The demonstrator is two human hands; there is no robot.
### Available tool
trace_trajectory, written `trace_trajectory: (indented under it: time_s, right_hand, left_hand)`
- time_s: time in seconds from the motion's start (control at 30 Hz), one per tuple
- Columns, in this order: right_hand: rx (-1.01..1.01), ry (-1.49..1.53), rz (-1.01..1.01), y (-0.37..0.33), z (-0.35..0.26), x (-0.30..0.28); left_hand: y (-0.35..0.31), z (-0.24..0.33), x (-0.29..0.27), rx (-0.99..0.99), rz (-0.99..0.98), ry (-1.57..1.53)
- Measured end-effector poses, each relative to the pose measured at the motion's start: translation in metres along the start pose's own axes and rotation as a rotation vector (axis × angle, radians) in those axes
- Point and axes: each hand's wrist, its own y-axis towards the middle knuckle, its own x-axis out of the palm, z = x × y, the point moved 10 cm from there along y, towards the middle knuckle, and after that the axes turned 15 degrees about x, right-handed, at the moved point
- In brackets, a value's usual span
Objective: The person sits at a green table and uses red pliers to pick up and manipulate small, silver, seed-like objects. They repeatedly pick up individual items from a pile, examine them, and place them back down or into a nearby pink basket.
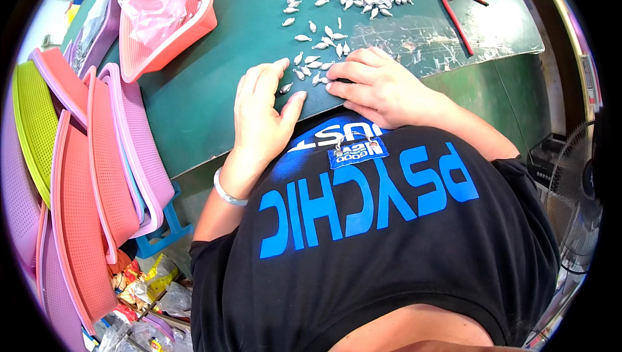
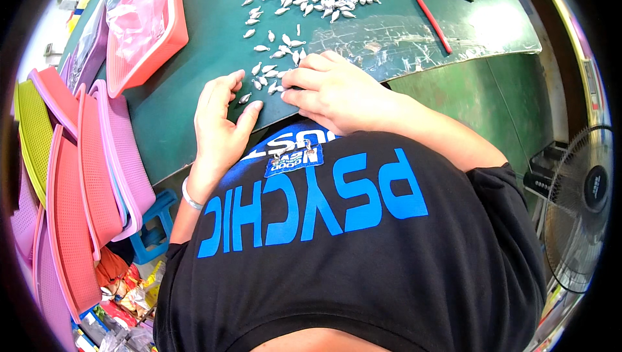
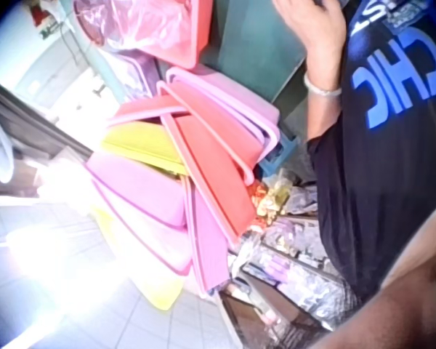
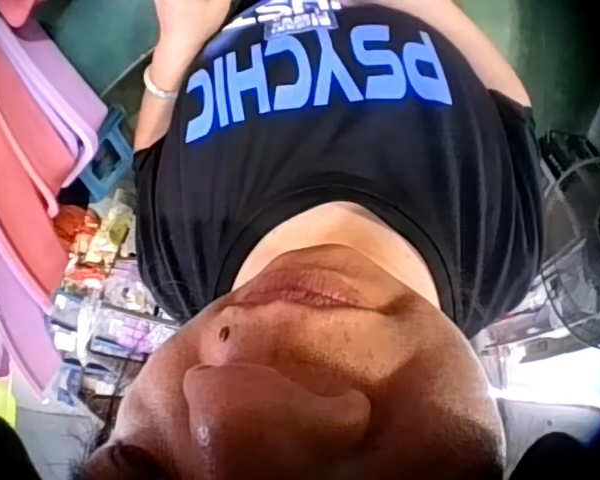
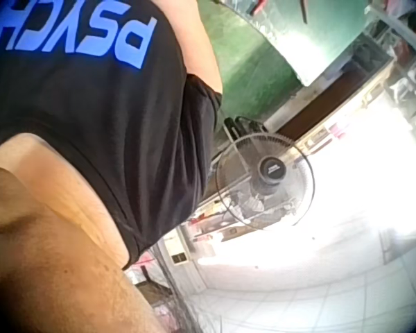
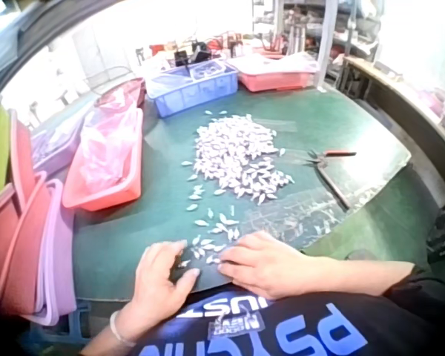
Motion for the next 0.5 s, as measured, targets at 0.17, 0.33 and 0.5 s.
trace_trajectory:
  time_s: [0.17, 0.33, 0.5]
  right_hand:
    - [0.064, -0.012, 0.021, 0.004, 0.001, -0.002]
    - [0.083, -0.074, 0.052, 0.003, 0.001, -0.002]
    - [0.021, -0.031, 0.028, 0.002, 0.002, 0.001]
  left_hand:
    - [0.001, 0.004, -0.002, 0.039, 0.043, 0.037]
    - [0.005, 0.006, 0.003, 0.084, 0.031, 0.054]
    - [0.01, 0.007, 0.014, 0.127, 0.01, 0.031]
